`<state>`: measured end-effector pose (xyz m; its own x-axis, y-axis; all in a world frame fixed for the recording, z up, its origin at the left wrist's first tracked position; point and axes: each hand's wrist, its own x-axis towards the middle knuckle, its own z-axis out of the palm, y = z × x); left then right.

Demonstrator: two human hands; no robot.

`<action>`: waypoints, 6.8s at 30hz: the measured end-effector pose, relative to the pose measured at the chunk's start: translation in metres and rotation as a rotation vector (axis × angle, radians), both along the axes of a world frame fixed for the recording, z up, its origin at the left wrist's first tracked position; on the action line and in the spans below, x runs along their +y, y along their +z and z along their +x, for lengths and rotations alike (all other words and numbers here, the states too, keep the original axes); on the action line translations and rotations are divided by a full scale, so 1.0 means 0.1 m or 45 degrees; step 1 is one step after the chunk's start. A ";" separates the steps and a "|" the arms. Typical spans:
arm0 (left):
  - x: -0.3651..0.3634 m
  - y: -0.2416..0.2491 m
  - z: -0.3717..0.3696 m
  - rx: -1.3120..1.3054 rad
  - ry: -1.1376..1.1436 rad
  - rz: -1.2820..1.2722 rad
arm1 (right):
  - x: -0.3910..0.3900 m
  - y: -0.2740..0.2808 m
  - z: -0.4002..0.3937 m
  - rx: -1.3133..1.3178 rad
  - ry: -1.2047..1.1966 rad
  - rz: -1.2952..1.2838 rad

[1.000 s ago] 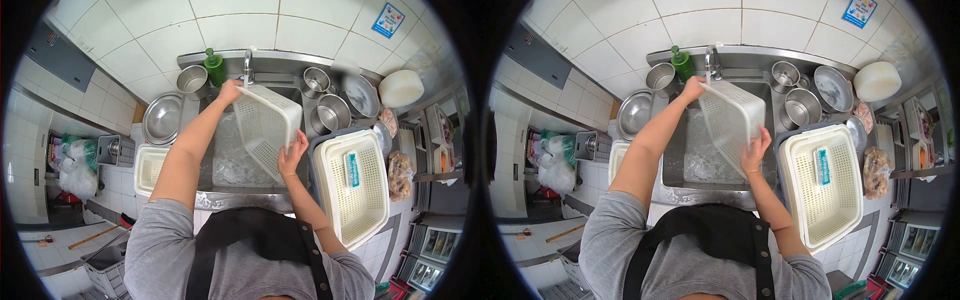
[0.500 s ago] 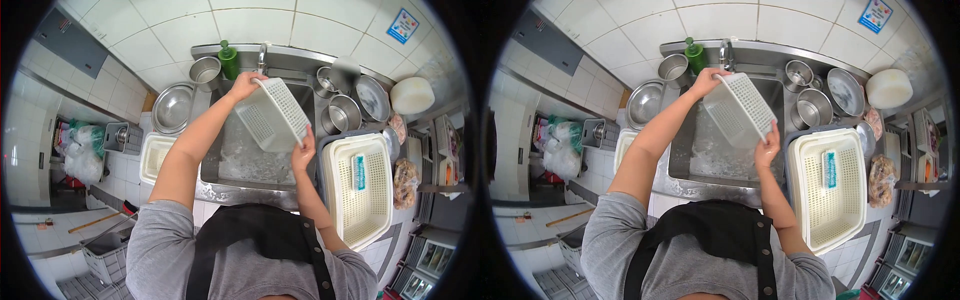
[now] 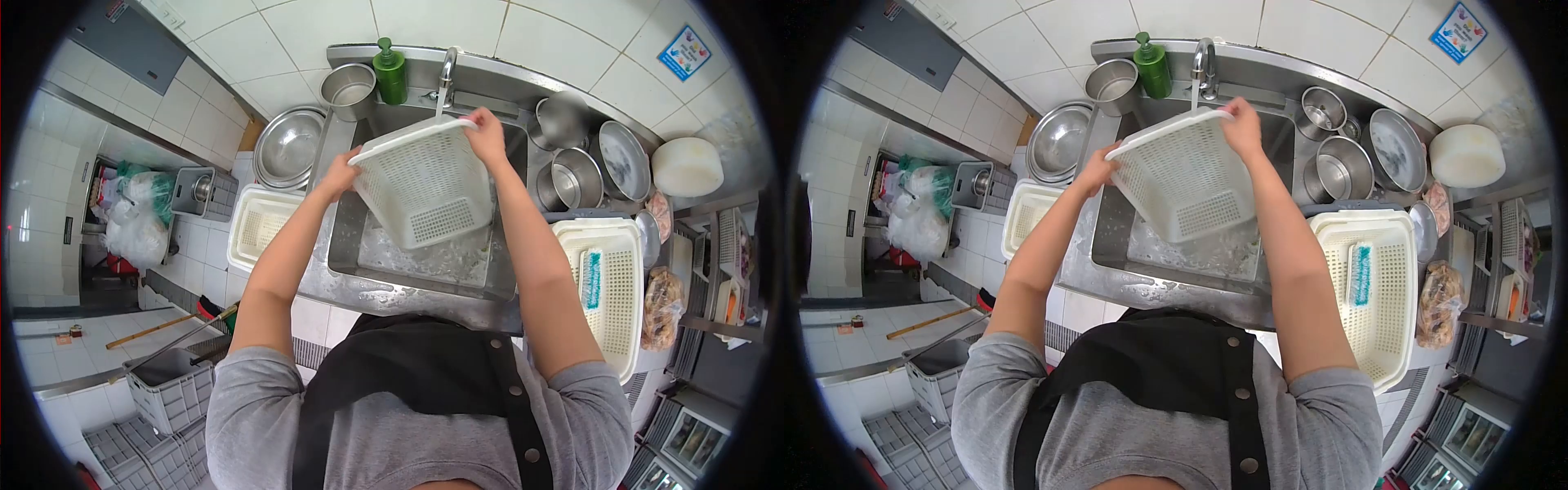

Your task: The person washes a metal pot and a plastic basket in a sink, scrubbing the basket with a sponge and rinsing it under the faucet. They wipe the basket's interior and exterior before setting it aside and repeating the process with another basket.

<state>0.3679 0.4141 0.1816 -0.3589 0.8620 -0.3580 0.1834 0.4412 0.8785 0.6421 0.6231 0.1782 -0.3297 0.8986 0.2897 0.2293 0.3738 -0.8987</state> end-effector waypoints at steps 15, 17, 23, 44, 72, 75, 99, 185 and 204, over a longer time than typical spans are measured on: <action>-0.35 -0.66 0.19 -0.330 0.500 -0.082 | 0.24 0.46 -1.10 1.011 0.409 -1.680; -0.22 -0.58 0.31 -0.321 0.522 -0.079 | 0.32 0.41 -1.08 1.333 0.390 -1.681; 0.74 -0.58 0.46 0.119 0.249 -0.130 | 0.01 0.59 -1.01 0.196 0.447 -1.138; 1.21 0.64 0.98 1.141 -0.361 0.499 | -0.64 0.07 0.45 -0.667 -0.427 0.100; -0.95 0.53 0.29 0.631 -0.229 0.543 | -0.31 0.86 0.85 -1.121 0.665 1.191; -0.90 0.30 0.43 0.603 -0.243 0.554 | -0.44 0.73 0.43 -1.085 0.580 1.153; -1.62 -0.38 0.89 0.166 0.153 0.265 | 0.62 0.39 -0.95 -1.703 0.564 0.460; -3.43 -2.42 -2.16 0.298 1.545 0.186 | -3.11 0.06 -2.55 0.222 0.376 -1.714; -1.68 -1.00 -1.53 0.706 0.436 0.254 | -3.68 0.88 3.51 -1.410 -2.112 0.048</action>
<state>0.2148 0.2458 0.0818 -0.7078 0.6976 0.1117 0.5089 0.3938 0.7655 0.9930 0.2556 0.2661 0.6502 0.4594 0.6052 0.6582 -0.7384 -0.1467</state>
